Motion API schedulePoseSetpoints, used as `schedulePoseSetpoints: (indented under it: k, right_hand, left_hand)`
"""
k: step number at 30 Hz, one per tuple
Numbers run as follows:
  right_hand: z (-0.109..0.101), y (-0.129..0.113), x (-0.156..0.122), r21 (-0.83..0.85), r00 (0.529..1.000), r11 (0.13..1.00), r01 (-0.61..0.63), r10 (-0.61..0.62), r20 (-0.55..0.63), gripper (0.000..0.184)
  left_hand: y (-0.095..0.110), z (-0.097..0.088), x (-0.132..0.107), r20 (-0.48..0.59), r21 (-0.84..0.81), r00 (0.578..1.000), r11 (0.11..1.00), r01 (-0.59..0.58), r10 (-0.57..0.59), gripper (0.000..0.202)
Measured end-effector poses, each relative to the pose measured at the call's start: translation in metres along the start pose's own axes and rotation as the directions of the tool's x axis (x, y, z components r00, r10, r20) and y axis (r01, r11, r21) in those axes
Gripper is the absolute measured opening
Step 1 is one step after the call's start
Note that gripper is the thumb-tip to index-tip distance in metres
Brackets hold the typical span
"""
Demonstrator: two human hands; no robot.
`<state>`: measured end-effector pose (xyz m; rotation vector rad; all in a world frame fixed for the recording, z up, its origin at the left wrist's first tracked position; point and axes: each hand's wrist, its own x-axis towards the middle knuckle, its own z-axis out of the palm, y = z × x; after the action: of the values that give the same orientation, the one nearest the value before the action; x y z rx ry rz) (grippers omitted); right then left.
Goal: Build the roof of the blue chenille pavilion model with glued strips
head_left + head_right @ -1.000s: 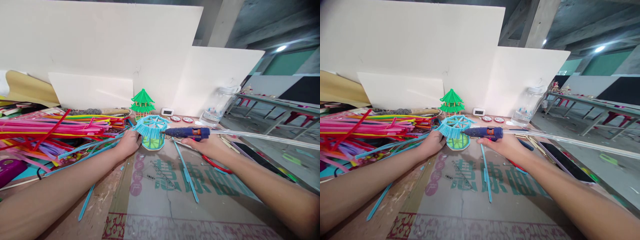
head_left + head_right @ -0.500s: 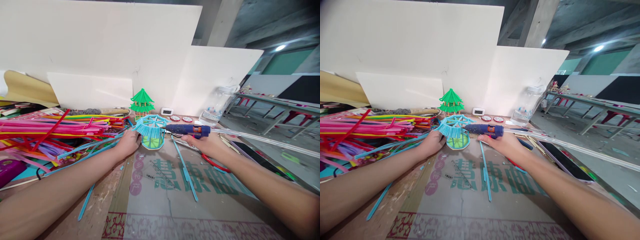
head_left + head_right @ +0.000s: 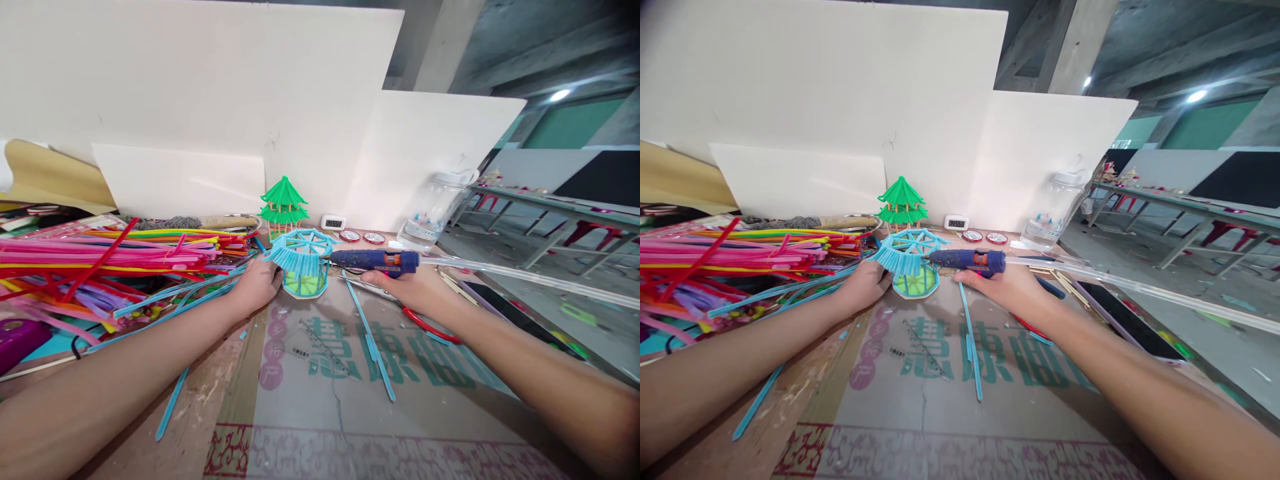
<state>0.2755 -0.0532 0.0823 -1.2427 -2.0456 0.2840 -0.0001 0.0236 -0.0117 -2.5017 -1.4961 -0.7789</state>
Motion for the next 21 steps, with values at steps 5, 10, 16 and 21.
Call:
schedulePoseSetpoints:
  k: [5,10,16,21]
  right_hand:
    - [-0.0002,0.0012,-0.001,-0.001,0.999,1.0,-0.019,0.019,-0.028,0.033]
    - [-0.0013,-0.0022,-0.0019,0.033,0.998,0.997,-0.064,0.064,0.001,0.028]
    - [-0.0031,-0.0014,-0.0023,0.045,0.995,0.994,-0.095,0.093,0.044,0.028]
    - [-0.005,0.0003,-0.002,0.008,0.996,0.997,-0.08,0.08,0.04,0.032]
  left_hand:
    - [0.001,-0.0007,-0.0004,0.009,0.024,1.0,1.0,0.011,-0.011,0.022]
    - [0.0011,-0.001,-0.0004,0.014,0.03,1.0,1.0,0.009,-0.009,0.021]
    - [0.0006,-0.0007,-0.0002,0.004,0.015,1.0,1.0,0.002,-0.002,0.021]
    - [0.0008,-0.0009,-0.0001,0.0,0.011,1.0,1.0,0.0,0.0,0.021]
